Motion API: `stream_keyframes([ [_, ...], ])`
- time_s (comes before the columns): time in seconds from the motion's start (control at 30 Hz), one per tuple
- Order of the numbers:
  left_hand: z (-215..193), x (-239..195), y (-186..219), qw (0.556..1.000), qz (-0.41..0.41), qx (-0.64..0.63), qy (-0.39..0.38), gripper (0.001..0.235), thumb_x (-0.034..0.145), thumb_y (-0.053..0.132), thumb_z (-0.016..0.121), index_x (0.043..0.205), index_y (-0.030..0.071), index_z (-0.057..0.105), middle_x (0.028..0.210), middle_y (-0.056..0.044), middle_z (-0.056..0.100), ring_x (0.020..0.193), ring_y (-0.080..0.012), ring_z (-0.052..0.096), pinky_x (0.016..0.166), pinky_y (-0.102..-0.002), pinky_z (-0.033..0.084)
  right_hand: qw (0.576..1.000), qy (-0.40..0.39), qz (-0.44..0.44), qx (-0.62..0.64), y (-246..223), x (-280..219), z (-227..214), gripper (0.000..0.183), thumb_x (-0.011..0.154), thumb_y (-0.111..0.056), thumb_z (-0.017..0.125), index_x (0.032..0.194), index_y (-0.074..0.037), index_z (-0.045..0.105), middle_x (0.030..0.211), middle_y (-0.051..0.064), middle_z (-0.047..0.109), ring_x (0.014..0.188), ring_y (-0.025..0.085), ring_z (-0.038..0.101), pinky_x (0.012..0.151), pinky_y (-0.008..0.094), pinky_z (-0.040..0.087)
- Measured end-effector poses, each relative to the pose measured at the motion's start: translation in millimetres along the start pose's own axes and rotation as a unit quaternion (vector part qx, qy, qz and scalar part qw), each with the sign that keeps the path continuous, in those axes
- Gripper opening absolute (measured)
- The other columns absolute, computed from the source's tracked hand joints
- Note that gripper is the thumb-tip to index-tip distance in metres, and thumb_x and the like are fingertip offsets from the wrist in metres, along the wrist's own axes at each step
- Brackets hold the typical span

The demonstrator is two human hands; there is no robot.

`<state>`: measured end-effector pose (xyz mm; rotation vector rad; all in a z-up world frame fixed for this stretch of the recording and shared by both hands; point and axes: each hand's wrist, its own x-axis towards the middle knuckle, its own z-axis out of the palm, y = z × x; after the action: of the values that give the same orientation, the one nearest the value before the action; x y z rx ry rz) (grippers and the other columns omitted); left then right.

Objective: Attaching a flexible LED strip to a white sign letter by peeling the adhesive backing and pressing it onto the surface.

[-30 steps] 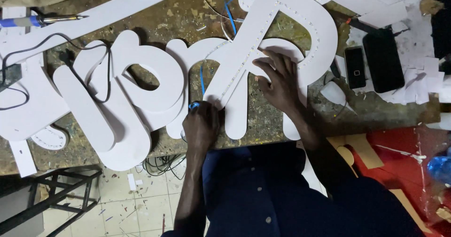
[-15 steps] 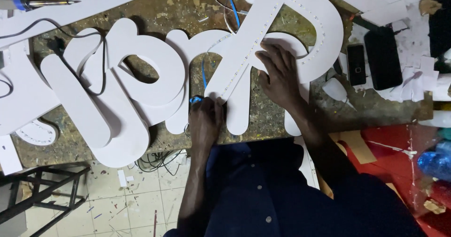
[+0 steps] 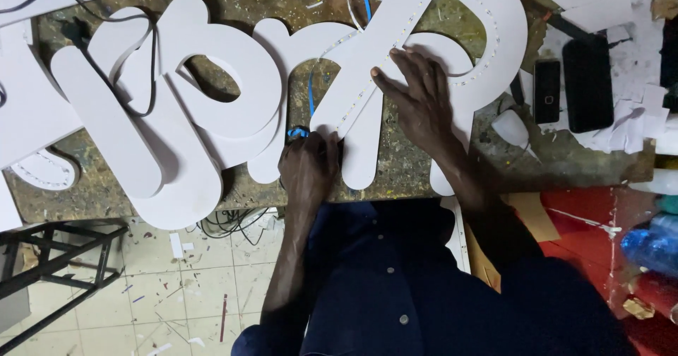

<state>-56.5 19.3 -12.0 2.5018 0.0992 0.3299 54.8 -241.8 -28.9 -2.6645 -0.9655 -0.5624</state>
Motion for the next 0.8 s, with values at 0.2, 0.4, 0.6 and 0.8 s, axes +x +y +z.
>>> stream_keyframes([
  [0.2,6,-1,-5,1.0,-0.004,-0.007,-0.012,0.046,0.11,0.045,0.067,0.08,0.01,0.071,0.066,-0.018,0.071,0.08,-0.0441,0.08,0.081,-0.051,0.061,0.998,-0.011,-0.01,0.064,-12,7,-7,0.084,0.091,0.013,0.073,0.166,-0.024,0.067,0.169,0.022,0.056,0.159,0.047,0.044,0.121,0.066,0.035],
  [0.4,11,-3,-8,0.999,0.003,-0.038,-0.001,0.046,0.111,0.044,0.068,0.078,0.011,0.069,0.064,-0.017,0.068,0.078,-0.0427,0.079,0.08,-0.049,0.06,0.995,-0.014,-0.046,0.082,-27,8,-6,0.056,0.102,0.007,0.069,0.15,-0.021,0.077,0.162,0.011,0.065,0.154,0.037,0.053,0.121,0.058,0.039],
  [0.6,-6,-2,2,0.998,0.029,-0.049,0.022,0.042,0.11,0.036,0.069,0.078,0.009,0.068,0.064,-0.019,0.066,0.077,-0.0445,0.076,0.081,-0.049,0.059,0.989,-0.025,-0.025,0.143,1,19,-3,0.054,0.105,0.001,0.067,0.155,-0.017,0.073,0.154,0.007,0.069,0.145,0.031,0.06,0.111,0.048,0.044],
  [0.8,-18,-1,28,0.985,0.006,-0.172,0.005,0.034,0.109,0.03,0.072,0.082,0.009,0.07,0.068,-0.02,0.063,0.078,-0.049,0.073,0.075,-0.047,0.058,0.975,0.017,0.021,0.221,0,22,2,0.042,0.108,0.006,0.066,0.148,-0.007,0.073,0.147,0.014,0.071,0.133,0.04,0.065,0.109,0.052,0.05],
])
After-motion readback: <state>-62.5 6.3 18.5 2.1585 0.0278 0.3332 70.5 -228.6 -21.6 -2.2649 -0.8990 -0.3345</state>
